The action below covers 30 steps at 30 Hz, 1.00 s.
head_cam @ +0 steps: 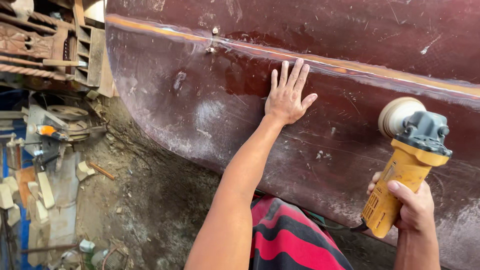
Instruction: The person plugs an electric polisher into a power strip and buffs the wooden surface with the polisher.
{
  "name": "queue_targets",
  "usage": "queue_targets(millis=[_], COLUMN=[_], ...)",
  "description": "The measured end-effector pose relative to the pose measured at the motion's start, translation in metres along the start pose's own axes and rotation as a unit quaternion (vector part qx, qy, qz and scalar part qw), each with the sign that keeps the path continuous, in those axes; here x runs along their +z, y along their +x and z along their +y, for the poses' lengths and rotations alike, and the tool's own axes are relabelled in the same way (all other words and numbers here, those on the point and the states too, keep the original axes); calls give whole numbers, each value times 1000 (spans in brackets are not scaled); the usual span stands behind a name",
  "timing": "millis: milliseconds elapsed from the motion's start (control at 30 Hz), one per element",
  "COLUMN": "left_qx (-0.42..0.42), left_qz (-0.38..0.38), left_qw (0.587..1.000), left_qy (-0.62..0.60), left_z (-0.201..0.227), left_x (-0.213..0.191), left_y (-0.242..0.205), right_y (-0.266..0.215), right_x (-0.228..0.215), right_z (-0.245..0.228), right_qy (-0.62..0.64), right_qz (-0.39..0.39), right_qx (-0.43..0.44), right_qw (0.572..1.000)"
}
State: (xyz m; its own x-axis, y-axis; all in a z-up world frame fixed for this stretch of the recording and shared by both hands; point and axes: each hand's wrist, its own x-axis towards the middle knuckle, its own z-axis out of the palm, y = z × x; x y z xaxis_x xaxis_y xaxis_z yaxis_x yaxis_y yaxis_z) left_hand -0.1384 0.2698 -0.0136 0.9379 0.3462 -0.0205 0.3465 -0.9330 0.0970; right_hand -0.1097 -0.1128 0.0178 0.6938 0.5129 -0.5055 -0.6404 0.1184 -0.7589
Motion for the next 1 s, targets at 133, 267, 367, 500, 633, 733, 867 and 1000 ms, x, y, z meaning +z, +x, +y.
queue_targets(millis=[133,267,367,500,633,733,867,1000], left_qx=[9,35,91,98,107,97,49,52], left_qz=[6,8,33,60,44,-52,49,42], left_qw=[1000,999,995,990,985,982,987,980], left_qy=[11,3,-28,-83,-128,-150,-147,-185], left_z=[-3,-15,-41,-124,-206,-267,-316,-342], left_x=[1,6,9,-5,-32,-60,-65,-52], left_y=[8,16,20,20,-16,-74,-113,-119], right_y=[0,-10,-22,-21,1,23,73,104], right_x=[23,43,65,118,207,284,374,437], right_z=[-3,13,32,64,87,94,93,92], right_qy=[-32,-21,-15,-13,-15,-21,-51,-99], right_qz=[14,49,74,99,120,133,70,68], right_qx=[6,1,0,-14,-12,1,12,29], right_qw=[999,999,997,995,993,991,996,992])
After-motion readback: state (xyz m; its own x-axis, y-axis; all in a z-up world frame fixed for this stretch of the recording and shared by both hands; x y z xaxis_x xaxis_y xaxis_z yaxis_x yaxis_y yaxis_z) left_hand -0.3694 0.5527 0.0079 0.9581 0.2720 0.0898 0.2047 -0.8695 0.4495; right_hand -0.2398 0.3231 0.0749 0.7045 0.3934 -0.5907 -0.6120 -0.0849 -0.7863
